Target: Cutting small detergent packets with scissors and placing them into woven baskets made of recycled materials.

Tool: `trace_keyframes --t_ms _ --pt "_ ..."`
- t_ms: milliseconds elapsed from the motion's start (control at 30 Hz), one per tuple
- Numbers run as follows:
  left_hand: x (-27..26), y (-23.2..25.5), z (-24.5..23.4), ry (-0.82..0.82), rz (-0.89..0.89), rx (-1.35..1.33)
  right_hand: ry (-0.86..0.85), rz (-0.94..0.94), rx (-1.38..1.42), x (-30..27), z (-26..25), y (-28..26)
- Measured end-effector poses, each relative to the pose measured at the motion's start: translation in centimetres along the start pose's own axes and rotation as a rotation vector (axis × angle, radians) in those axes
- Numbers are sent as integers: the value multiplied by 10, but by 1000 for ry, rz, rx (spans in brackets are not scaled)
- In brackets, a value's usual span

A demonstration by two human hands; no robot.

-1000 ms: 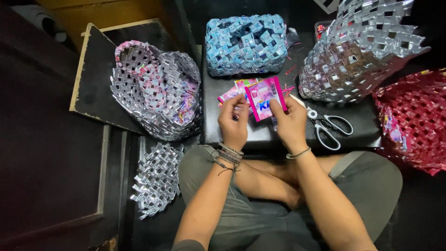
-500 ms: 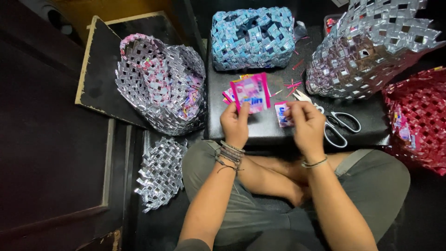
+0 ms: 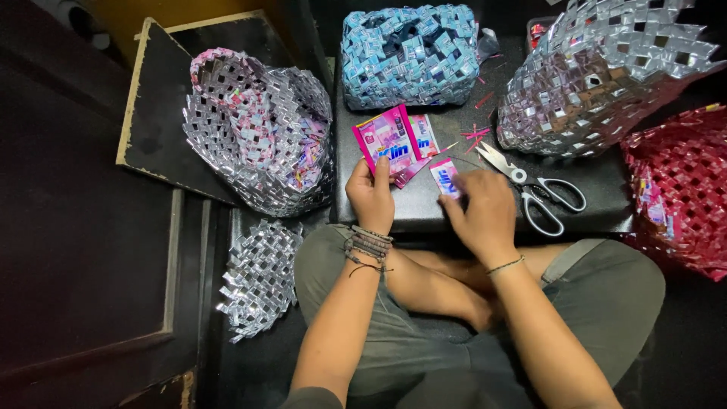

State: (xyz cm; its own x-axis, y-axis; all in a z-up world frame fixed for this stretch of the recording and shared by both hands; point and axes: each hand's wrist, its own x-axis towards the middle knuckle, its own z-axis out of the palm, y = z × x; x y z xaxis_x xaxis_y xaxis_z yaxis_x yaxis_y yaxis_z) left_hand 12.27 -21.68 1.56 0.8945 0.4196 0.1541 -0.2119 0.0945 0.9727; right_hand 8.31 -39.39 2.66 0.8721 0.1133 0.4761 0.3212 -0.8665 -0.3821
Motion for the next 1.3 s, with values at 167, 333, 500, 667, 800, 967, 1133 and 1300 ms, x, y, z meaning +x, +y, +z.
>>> trace_keyframes --t_ms 167,333,500,667,800,967,1133,1300 --pt "9 5 -8 -39 50 303 -56 145 -88 5 7 6" --pt "14 -5 -15 -208 22 654 -187 252 -33 11 17 14" --pt "11 7 -17 -315 -7 946 -245 377 33 14 16 12" --pt "5 34 -9 -207 142 820 -164 295 80 6 22 17" --pt "-6 21 -3 -151 399 702 -38 254 237 1 21 15" --pt "-27 -1 12 -371 306 488 115 311 580 -6 24 11" --pt "-36 -33 14 -534 -135 -68 116 186 706 -2 7 -11" --pt "-32 -24 14 -464 -293 -276 177 42 594 0 10 -12"
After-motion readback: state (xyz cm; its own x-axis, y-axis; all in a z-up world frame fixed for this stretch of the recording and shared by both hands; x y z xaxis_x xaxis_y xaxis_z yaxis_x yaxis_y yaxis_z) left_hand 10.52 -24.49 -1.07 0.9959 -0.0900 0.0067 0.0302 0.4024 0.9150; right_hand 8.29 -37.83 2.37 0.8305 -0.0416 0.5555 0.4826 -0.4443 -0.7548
